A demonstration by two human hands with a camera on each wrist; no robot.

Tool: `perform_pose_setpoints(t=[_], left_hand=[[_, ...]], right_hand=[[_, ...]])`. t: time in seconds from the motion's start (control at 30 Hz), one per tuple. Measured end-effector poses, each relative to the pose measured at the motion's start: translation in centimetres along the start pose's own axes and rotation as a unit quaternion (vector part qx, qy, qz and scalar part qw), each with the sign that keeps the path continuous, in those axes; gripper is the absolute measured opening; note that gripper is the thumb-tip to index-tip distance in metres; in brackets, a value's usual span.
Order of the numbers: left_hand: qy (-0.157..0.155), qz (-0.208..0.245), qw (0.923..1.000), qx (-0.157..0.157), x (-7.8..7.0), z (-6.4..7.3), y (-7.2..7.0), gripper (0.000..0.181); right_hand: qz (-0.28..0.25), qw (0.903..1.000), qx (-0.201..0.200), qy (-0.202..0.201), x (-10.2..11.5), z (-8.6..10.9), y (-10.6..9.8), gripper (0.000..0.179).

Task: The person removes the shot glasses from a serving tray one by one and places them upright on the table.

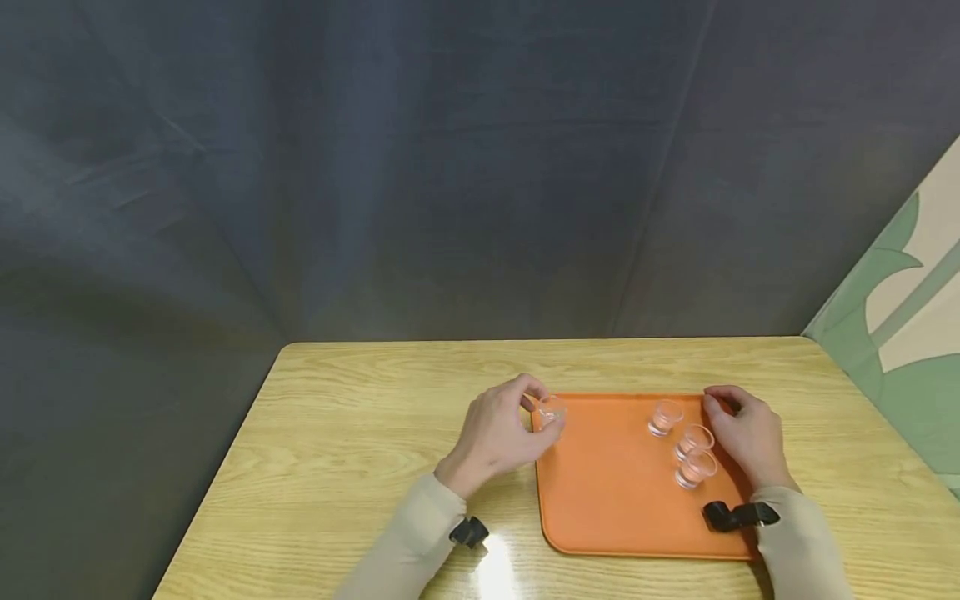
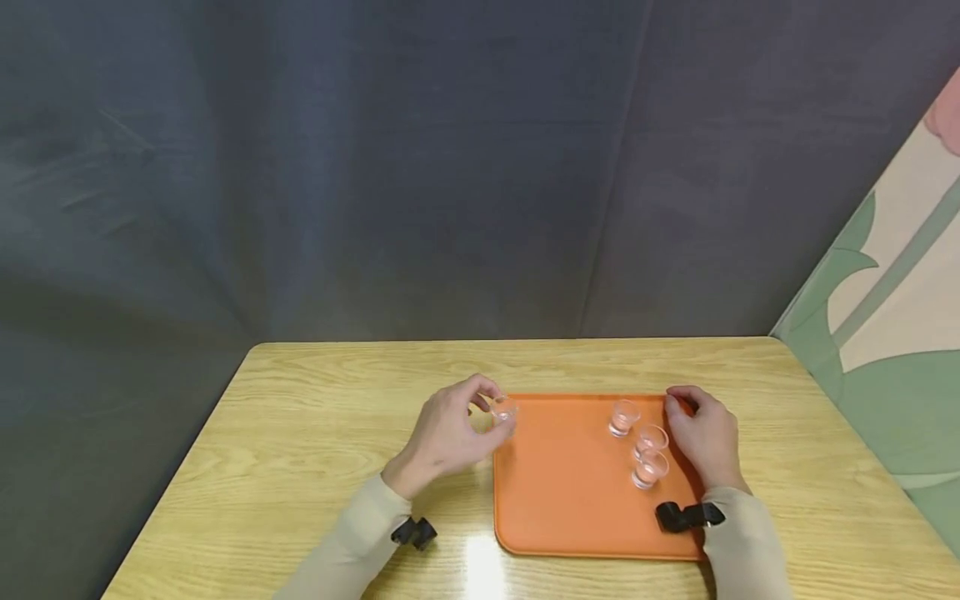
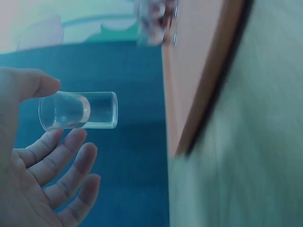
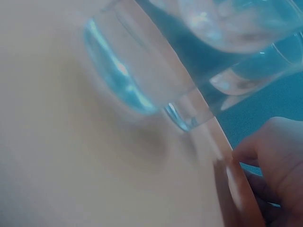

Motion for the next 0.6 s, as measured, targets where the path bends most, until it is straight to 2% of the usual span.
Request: perform_pose_setpoints(t=[0.1,0.2,0.3,0.4,0.6], left_hand=[[-0.032,0.006,0.9995,-0.007,2.6,0.4,-1.9,0.031],[-0.061,0.002,0.9978,-0.028,4.9,0.9,-3.7,0.030],[-0.084,-0.006,0.9956,-0.041,7.0,1.7,-5.1,0.029],[-0.104,-0.030,0.9934,-0.039,9.0,2.6,-5.7,0.030],[-0.147,-0.091,0.9849,-0.009,13.0,3.9,-5.9,0.034]], right_hand=[[0.005,1.0000,0.003,0.002,0.0,-0.1,0.1,0.041],[0.005,1.0000,0.006,0.005,-0.2,-0.1,0.1,0.042],[0.003,0.9999,0.009,0.009,-0.2,-0.1,0.1,0.043],[0.002,0.9999,0.010,0.013,-0.1,-0.1,0.1,0.044],[0.003,0.9998,0.011,0.018,-0.1,0.0,0.3,0.044]])
Point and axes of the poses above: each hand's wrist, its own z-axis away from the middle knuckle, its own y-axis out of the palm, x = y × z, the point moved 10 cm from there along -z, towards the middle knuckle, and after that the axes turned 15 degrees about -z, right-handed, at the moved point
